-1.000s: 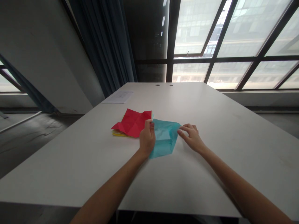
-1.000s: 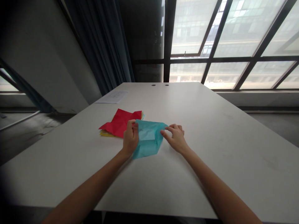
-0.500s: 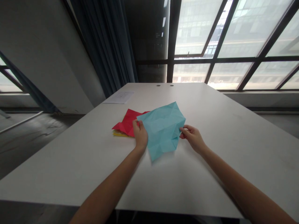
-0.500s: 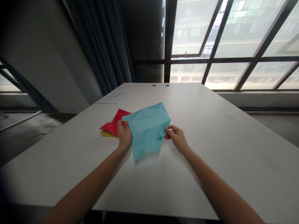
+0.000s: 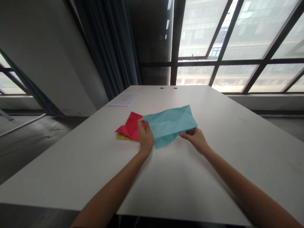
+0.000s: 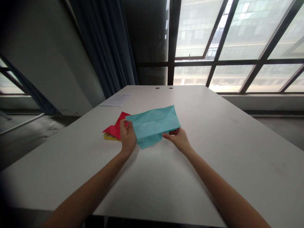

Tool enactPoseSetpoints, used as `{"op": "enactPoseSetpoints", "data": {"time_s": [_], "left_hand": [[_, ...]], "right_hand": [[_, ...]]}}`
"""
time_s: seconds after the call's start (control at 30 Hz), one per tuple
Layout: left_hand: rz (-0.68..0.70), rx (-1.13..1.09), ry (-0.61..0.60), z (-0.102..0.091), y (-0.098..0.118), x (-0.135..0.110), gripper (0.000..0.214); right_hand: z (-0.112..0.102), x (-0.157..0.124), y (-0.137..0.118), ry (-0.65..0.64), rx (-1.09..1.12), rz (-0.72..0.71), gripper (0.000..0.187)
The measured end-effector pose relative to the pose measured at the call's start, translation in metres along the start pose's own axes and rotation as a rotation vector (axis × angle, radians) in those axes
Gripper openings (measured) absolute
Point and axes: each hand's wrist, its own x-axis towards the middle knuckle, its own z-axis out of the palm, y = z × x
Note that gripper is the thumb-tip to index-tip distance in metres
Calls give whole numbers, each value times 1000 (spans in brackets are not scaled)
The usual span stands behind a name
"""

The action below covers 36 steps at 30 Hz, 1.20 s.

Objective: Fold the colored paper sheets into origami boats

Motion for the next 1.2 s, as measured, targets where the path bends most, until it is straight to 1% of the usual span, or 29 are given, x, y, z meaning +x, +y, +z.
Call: {"op": "enactPoseSetpoints", "data": {"time_s": [0.07, 0.13, 0.2, 0.27, 0.3, 0.37, 0.4, 0.47, 0.5, 0.53, 0.57, 0.63, 0.67, 0.73, 0.77, 0.8, 0.83, 0.87, 0.9, 0.93, 1.0, 1.03, 1.07, 1.13, 1.2], "left_hand": [[5, 10, 49, -1, -2, 16, 20], [30, 8, 69, -5, -4, 41, 20], [75, 76, 110, -15, -6, 74, 19], [106, 190, 174, -30, -8, 115, 19], [121, 259, 174, -37, -11, 137, 20], [164, 410, 125, -51, -18, 178, 22], [191, 482, 64, -56, -22, 196, 23], [180, 619, -83, -62, -34, 222, 25], [162, 699, -159, -62, -41, 231, 26], [137, 778, -236, -61, -48, 235, 27], [130, 798, -272, -60, -54, 235, 28], [113, 828, -314, -56, -65, 226, 27], [95, 851, -330, -54, -69, 217, 29], [54, 1005, -374, -49, -75, 192, 35], [96, 1081, -355, -46, -76, 178, 38], [176, 1143, -338, -44, -77, 164, 39], [261, 1175, -377, -41, -78, 150, 39], [324, 1187, -446, -38, -78, 136, 38], [346, 1194, -521, -35, -80, 123, 40], [323, 1202, -592, -33, -81, 111, 43], [211, 1188, -758, -30, -87, 91, 50], [190, 1165, -822, -29, -90, 84, 52], [181, 1148, -858, -29, -94, 78, 54], [126, 1121, -892, -30, -101, 71, 57], [99, 1108, -900, -32, -107, 69, 57]], "right_hand": [[6, 8, -7, 11, -24, -81, 44], [13, 17, -16, -9, 1, -113, 44], [22, 25, -25, -38, 68, -122, 54], [33, 32, -33, -38, 140, -119, 67], [40, 34, -35, -47, 177, -113, 72], [56, 38, -37, -115, 239, -93, 71], [66, 40, -37, -169, 254, -75, 65], [86, 41, -32, -264, 225, -59, 43], [96, 42, -28, -302, 169, -67, 30], [105, 42, -24, -315, 80, -92, 23], [113, 41, -21, -314, -30, -122, 22], [124, 37, -13, -312, -232, -163, 26], [127, 34, -10, -310, -311, -164, 28], [130, 29, -4, -299, -408, -136, 31], [131, 26, -1, -292, -435, -113, 32], [131, 24, 2, -283, -453, -89, 32], [130, 23, 5, -274, -469, -68, 33], [130, 22, 9, -267, -485, -50, 33], [130, 21, 12, -260, -502, -38, 33], [129, 20, 14, -257, -517, -32, 32], [128, 18, 18, -268, -543, -27, 31], [127, 18, 19, -285, -560, -29, 30], [126, 17, 18, -305, -588, -39, 27], [125, 17, 14, -320, -688, -97, 24], [126, 20, 7, -277, -811, -209, 24]]}}
